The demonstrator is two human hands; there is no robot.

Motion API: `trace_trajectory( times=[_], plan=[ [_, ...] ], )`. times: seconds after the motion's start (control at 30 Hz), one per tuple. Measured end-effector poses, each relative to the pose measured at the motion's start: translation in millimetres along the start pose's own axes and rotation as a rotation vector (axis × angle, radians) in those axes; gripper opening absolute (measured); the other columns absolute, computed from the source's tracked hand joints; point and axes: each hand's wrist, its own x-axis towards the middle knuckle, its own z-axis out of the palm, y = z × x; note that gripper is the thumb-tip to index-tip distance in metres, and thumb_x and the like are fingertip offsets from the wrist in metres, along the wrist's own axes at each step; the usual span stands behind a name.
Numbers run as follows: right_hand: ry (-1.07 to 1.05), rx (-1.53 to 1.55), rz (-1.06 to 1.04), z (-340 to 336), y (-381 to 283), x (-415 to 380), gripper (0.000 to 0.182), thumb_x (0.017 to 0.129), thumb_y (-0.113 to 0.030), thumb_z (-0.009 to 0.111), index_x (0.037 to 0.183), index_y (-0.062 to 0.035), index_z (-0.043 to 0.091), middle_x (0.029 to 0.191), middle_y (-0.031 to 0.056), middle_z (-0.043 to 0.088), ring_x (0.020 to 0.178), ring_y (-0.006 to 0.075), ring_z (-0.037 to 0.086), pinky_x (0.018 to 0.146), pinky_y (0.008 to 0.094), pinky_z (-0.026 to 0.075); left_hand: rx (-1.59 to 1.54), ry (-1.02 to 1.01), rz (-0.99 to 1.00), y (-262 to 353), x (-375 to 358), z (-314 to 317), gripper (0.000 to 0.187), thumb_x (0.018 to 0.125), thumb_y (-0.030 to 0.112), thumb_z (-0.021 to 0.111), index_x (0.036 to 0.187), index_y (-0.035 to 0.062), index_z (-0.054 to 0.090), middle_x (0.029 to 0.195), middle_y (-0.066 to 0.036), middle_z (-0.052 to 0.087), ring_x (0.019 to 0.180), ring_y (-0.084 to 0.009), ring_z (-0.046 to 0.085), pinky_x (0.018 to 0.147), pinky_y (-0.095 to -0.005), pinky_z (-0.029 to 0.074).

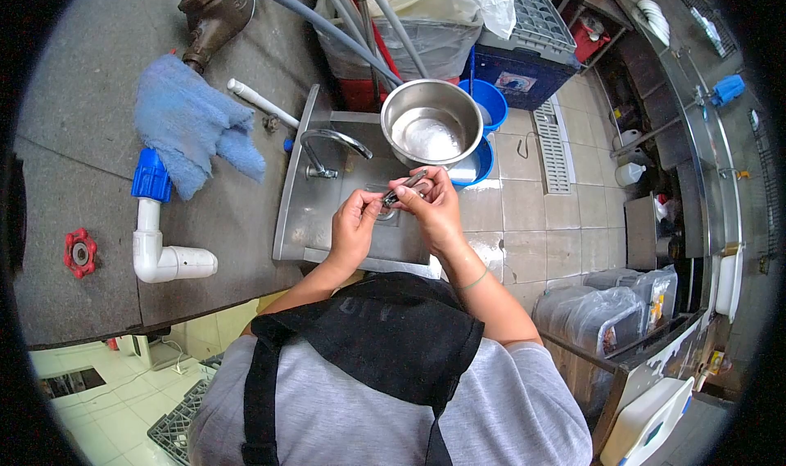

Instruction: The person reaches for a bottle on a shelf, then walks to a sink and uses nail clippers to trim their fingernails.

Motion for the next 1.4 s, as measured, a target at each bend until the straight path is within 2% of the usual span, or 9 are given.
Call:
trace_trajectory(
  times=[0.4, 0.5, 0.6, 0.8, 0.9, 1.0, 1.23, 1.4],
  plan=[
    [0.014, 0.046, 0.023, 1.4, 1.1, -0.4, 0.034, 0.081, 0.000, 0.064, 0.107, -0.0038, 0.042, 0.100, 0.0146, 0.062, 0.085, 0.0169, 0.062, 0.074, 0.0319, 0.055, -0.078, 0.019, -0.016, -6.0, 0.4, 3.7, 0.012, 0.091, 0.013, 0.053, 0.093, 0.0008, 0.056, 0.081, -0.011, 0.063, 0.075, -0.0191, 0.062, 0.066, -0.0301, 0.047],
    [-0.001, 0.011, -0.008, 2.0, -0.5, 0.2, 0.034, 0.081, 0.001, 0.064, 0.107, -0.0034, 0.042, 0.100, 0.0151, 0.062, 0.084, 0.0172, 0.062, 0.075, 0.0326, 0.055, -0.014, 0.007, -0.015, -2.9, 0.8, 1.8, 0.012, 0.091, 0.013, 0.054, 0.093, 0.0008, 0.055, 0.082, -0.011, 0.063, 0.076, -0.0196, 0.063, 0.067, -0.0302, 0.047],
    [-0.013, -0.023, -0.024, 1.7, -2.4, 0.9, 0.034, 0.080, 0.002, 0.064, 0.106, -0.0028, 0.042, 0.100, 0.0156, 0.062, 0.084, 0.0177, 0.062, 0.075, 0.0333, 0.055, 0.026, 0.010, 0.001, -1.3, 1.5, 0.6, 0.014, 0.091, 0.014, 0.055, 0.092, -0.0002, 0.057, 0.079, -0.009, 0.064, 0.075, -0.0155, 0.061, 0.067, -0.0276, 0.046],
    [-0.011, -0.038, -0.008, 0.4, -4.2, 1.2, 0.032, 0.081, 0.003, 0.063, 0.105, -0.0023, 0.042, 0.098, 0.0163, 0.062, 0.084, 0.0181, 0.063, 0.074, 0.0330, 0.055, 0.139, 0.014, 0.067, -4.5, 1.1, 0.1, 0.014, 0.089, 0.015, 0.057, 0.091, 0.0011, 0.058, 0.078, -0.011, 0.064, 0.073, -0.0224, 0.062, 0.066, -0.0311, 0.046],
    [-0.009, -0.040, 0.005, -1.1, -4.1, 1.6, 0.031, 0.081, 0.003, 0.063, 0.104, -0.0026, 0.042, 0.097, 0.0161, 0.062, 0.084, 0.0184, 0.063, 0.073, 0.0323, 0.055, 0.126, -0.014, 0.044, -2.6, 0.3, -0.8, 0.012, 0.089, 0.014, 0.056, 0.091, 0.0020, 0.056, 0.083, -0.014, 0.062, 0.076, -0.0296, 0.061, 0.065, -0.0357, 0.047],
    [-0.001, -0.049, 0.007, -2.5, -1.9, 2.2, 0.029, 0.081, 0.003, 0.063, 0.102, -0.0029, 0.042, 0.094, 0.0150, 0.063, 0.085, 0.0186, 0.063, 0.072, 0.0317, 0.055, 0.142, 0.002, 0.046, -2.8, 0.1, 0.0, 0.014, 0.088, 0.016, 0.058, 0.090, 0.0014, 0.058, 0.079, -0.011, 0.064, 0.074, -0.0233, 0.062, 0.065, -0.0317, 0.046],
    [0.037, -0.075, 0.011, -5.2, 3.4, 3.6, 0.028, 0.082, 0.002, 0.063, 0.100, -0.0041, 0.043, 0.090, 0.0116, 0.063, 0.086, 0.0184, 0.064, 0.069, 0.0297, 0.056, 0.147, -0.006, 0.062, -6.6, -1.7, 0.8, 0.014, 0.088, 0.015, 0.058, 0.090, 0.0014, 0.058, 0.081, -0.011, 0.064, 0.074, -0.0236, 0.063, 0.065, -0.0318, 0.046],
    [0.031, -0.025, 0.094, -7.3, 1.4, 5.5, 0.029, 0.081, 0.000, 0.064, 0.101, -0.0053, 0.044, 0.090, 0.0106, 0.063, 0.084, 0.0179, 0.064, 0.067, 0.0285, 0.055, 0.153, -0.019, 0.075, -6.1, 0.0, -0.6, 0.012, 0.088, 0.013, 0.058, 0.091, 0.0012, 0.059, 0.082, -0.012, 0.065, 0.075, -0.0225, 0.063, 0.066, -0.0310, 0.047]
  ],
)
